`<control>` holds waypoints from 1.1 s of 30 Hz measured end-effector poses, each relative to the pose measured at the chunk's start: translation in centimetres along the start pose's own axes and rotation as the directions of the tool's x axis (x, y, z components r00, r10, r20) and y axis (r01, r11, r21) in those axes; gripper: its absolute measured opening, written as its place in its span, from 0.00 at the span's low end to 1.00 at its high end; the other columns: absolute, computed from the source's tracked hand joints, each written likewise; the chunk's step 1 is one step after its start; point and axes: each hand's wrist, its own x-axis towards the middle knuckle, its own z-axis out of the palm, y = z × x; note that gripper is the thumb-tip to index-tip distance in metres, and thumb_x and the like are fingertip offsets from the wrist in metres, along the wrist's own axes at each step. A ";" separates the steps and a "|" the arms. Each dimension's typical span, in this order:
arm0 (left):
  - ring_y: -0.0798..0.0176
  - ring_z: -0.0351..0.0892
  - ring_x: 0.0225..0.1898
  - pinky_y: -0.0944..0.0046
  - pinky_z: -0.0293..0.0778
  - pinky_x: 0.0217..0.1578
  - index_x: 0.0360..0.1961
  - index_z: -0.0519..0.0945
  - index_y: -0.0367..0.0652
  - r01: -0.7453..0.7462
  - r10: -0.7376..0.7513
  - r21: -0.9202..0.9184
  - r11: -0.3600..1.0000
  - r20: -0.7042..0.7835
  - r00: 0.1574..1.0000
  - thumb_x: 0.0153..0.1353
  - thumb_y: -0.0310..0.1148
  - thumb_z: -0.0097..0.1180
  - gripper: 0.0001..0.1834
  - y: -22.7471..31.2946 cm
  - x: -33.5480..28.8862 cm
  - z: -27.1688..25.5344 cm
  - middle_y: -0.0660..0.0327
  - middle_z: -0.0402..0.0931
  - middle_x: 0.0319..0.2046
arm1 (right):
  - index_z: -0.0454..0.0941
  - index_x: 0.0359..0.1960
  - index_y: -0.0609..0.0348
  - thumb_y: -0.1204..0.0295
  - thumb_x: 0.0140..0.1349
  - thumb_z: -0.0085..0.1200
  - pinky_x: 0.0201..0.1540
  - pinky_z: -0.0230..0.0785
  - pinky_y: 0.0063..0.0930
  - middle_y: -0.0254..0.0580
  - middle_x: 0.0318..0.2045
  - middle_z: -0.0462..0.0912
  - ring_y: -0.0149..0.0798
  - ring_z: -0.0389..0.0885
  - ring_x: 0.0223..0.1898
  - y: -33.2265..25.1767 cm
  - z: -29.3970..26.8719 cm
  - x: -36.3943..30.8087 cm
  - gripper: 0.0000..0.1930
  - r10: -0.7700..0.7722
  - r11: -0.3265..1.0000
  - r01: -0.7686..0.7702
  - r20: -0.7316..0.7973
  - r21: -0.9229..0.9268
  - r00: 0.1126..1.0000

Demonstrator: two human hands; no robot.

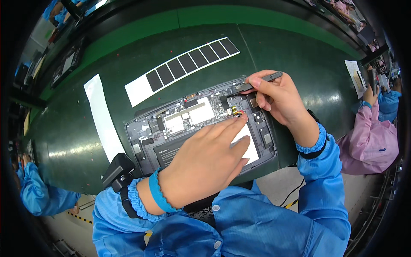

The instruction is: Assembling the internal components, wires, and connectors of a tablet or laptop chassis at a factory assembly line.

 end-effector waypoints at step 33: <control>0.31 0.54 0.65 0.45 0.57 0.63 0.55 0.69 0.36 0.138 -0.130 0.119 0.983 -0.077 0.989 0.51 0.40 0.64 0.32 -0.2 0.1 1.5 0.30 0.56 0.61 | 0.78 0.45 0.72 0.71 0.62 0.58 0.23 0.73 0.15 0.48 0.35 0.83 0.31 0.83 0.26 0.5 0.4 -0.1 0.15 -0.059 0.997 0.056 -0.082 -0.049 0.995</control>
